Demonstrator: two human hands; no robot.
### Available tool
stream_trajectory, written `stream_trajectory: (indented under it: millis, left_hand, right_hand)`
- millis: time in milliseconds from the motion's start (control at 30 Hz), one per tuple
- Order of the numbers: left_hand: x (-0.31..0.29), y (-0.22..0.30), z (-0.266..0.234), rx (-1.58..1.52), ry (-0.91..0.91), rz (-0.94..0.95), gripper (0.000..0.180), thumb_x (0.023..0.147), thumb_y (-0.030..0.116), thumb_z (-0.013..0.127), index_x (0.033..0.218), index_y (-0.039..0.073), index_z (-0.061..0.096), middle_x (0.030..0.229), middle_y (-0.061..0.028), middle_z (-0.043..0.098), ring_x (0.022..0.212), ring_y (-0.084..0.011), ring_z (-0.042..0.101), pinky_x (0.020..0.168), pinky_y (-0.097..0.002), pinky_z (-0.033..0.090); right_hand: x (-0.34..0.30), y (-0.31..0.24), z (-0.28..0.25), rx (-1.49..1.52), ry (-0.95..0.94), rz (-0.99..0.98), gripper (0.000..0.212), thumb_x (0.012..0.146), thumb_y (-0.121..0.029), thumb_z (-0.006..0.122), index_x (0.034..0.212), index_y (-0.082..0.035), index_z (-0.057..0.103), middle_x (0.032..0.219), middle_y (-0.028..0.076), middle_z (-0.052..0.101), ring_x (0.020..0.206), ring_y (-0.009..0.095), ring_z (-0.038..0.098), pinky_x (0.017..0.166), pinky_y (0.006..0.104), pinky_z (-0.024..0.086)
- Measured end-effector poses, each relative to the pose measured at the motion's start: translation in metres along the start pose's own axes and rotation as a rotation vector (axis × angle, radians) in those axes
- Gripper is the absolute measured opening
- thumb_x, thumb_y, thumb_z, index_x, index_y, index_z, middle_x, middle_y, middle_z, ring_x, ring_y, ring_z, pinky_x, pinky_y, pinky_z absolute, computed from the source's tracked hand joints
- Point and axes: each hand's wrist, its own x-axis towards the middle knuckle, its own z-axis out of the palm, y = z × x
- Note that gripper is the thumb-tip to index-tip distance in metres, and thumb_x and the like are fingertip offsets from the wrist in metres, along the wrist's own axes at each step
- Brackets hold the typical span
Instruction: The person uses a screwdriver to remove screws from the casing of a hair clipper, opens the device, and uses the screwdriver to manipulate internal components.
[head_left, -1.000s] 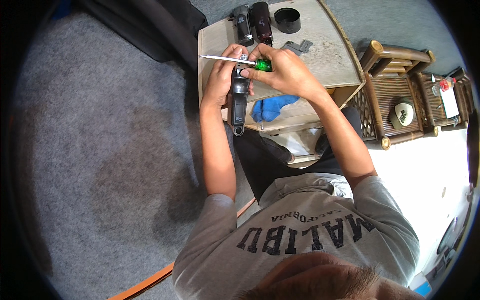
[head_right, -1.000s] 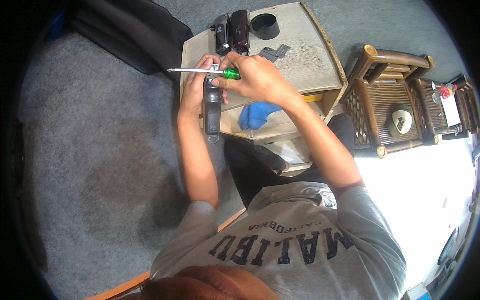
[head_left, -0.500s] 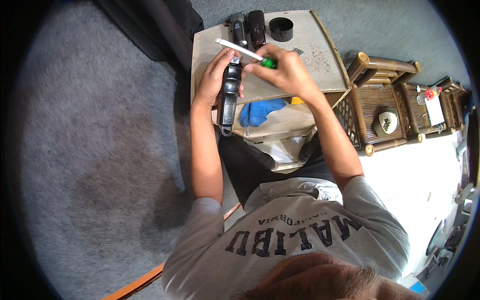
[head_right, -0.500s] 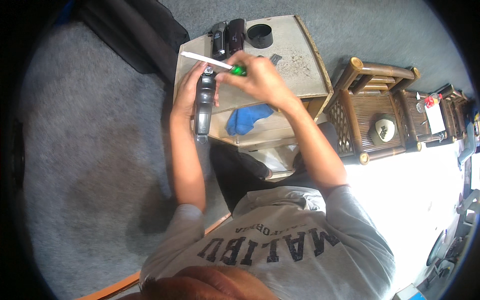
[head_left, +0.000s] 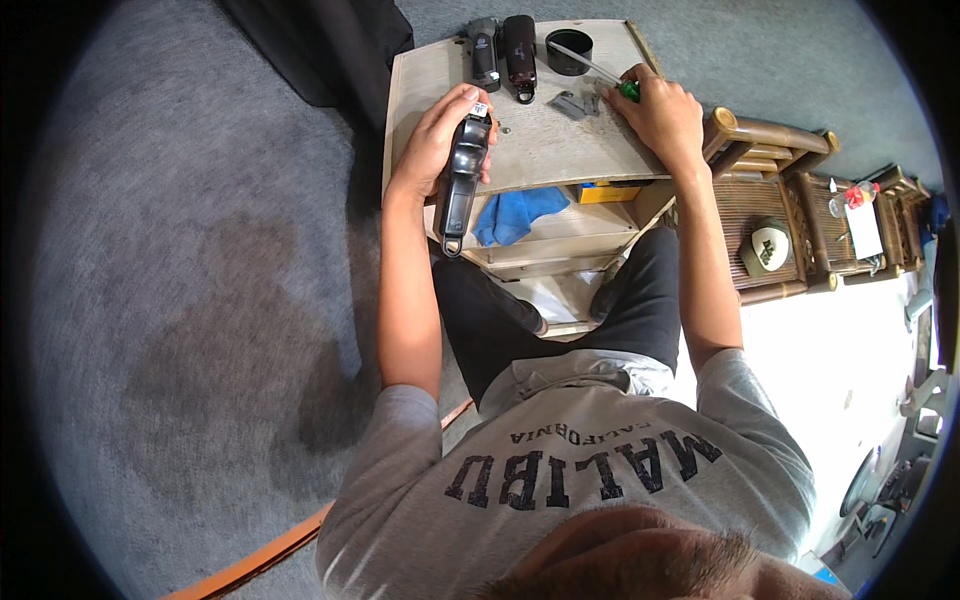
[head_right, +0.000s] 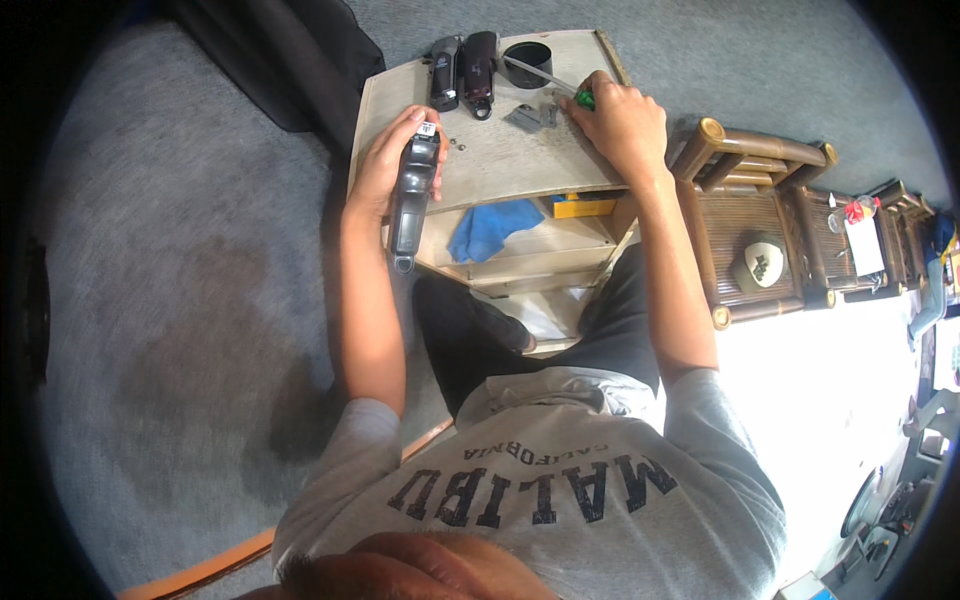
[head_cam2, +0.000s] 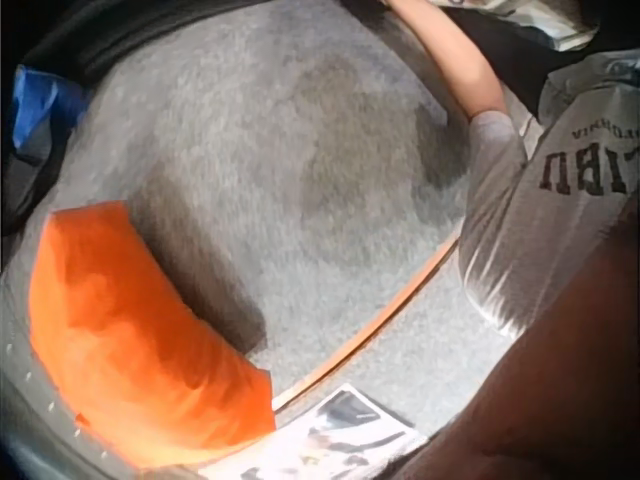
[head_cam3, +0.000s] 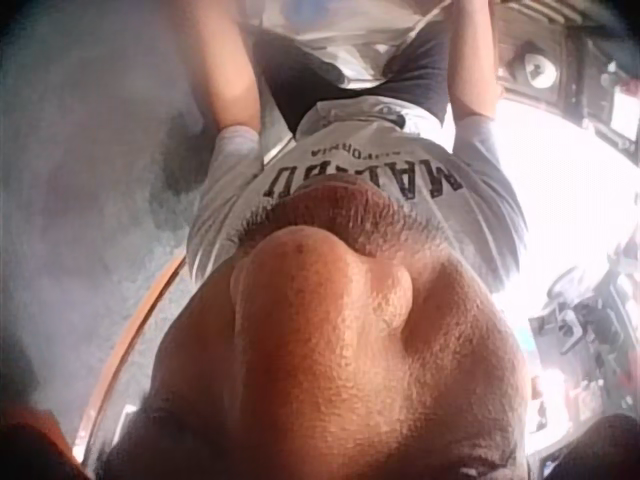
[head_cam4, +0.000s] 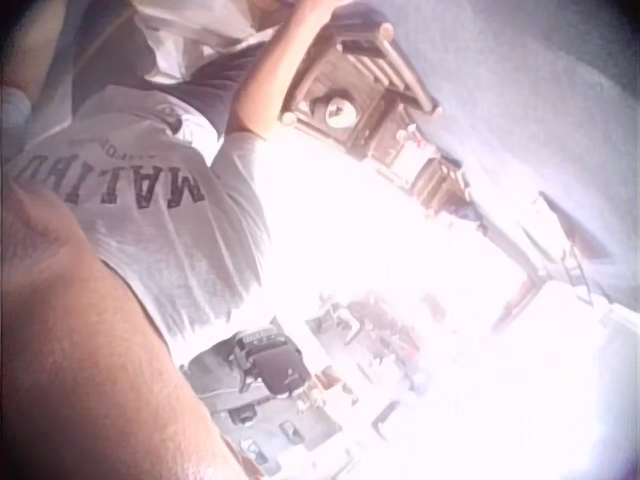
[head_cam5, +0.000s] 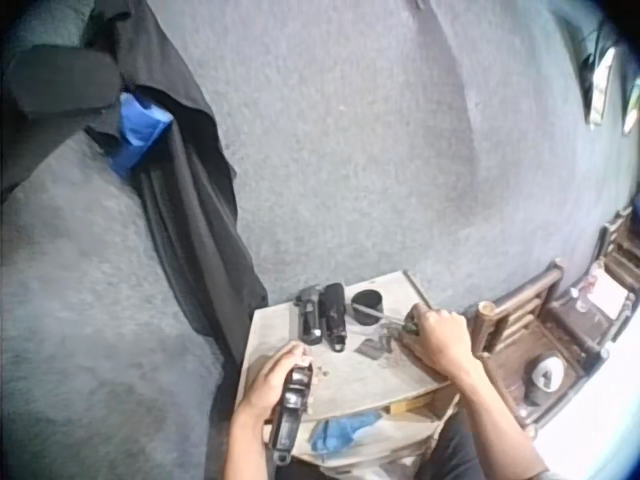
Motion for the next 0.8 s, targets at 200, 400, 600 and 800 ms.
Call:
stream_trajectory:
  millis: [200, 400, 600, 800]
  left_hand:
    - [0.001, -0.003, -0.005, -0.049, -0.005, 0.001, 0.030, 0.112, 0.039, 0.051, 0.111, 0.010, 0.061, 0.083, -0.0079, 0.066, 0.055, -0.0151, 0.065, 0.049, -0.0341, 0.059]
    - [-0.001, -0.002, -0.005, -0.011, -0.021, 0.040, 0.030, 0.111, 0.040, 0.053, 0.111, 0.011, 0.062, 0.082, -0.0071, 0.066, 0.056, -0.0148, 0.065, 0.049, -0.0340, 0.059]
    - [-0.001, -0.001, -0.003, 0.005, -0.009, 0.037, 0.031, 0.109, 0.042, 0.054, 0.112, 0.013, 0.062, 0.082, -0.0065, 0.066, 0.057, -0.0136, 0.065, 0.050, -0.0335, 0.059]
    - [-0.002, -0.001, 0.001, 0.011, -0.001, 0.034, 0.030, 0.111, 0.040, 0.052, 0.111, 0.011, 0.061, 0.081, -0.0056, 0.064, 0.055, -0.0121, 0.063, 0.048, -0.0304, 0.057]
  right_hand:
    - [-0.006, -0.010, -0.001, 0.063, 0.088, 0.001, 0.043, 0.097, -0.054, 0.073, 0.108, -0.012, 0.074, 0.083, 0.014, 0.079, 0.079, 0.037, 0.078, 0.069, 0.0466, 0.062]
    - [-0.007, -0.016, -0.006, 0.068, 0.087, 0.000, 0.043, 0.099, -0.054, 0.071, 0.112, -0.013, 0.073, 0.082, 0.014, 0.079, 0.081, 0.037, 0.079, 0.069, 0.0476, 0.062]
    - [-0.006, -0.017, -0.011, 0.062, 0.046, 0.050, 0.042, 0.099, -0.052, 0.071, 0.114, -0.013, 0.074, 0.084, 0.016, 0.079, 0.084, 0.039, 0.079, 0.071, 0.0483, 0.062]
    - [-0.006, -0.014, -0.008, 0.041, 0.034, 0.064, 0.041, 0.099, -0.052, 0.070, 0.114, -0.014, 0.074, 0.084, 0.018, 0.079, 0.083, 0.040, 0.079, 0.072, 0.0502, 0.062]
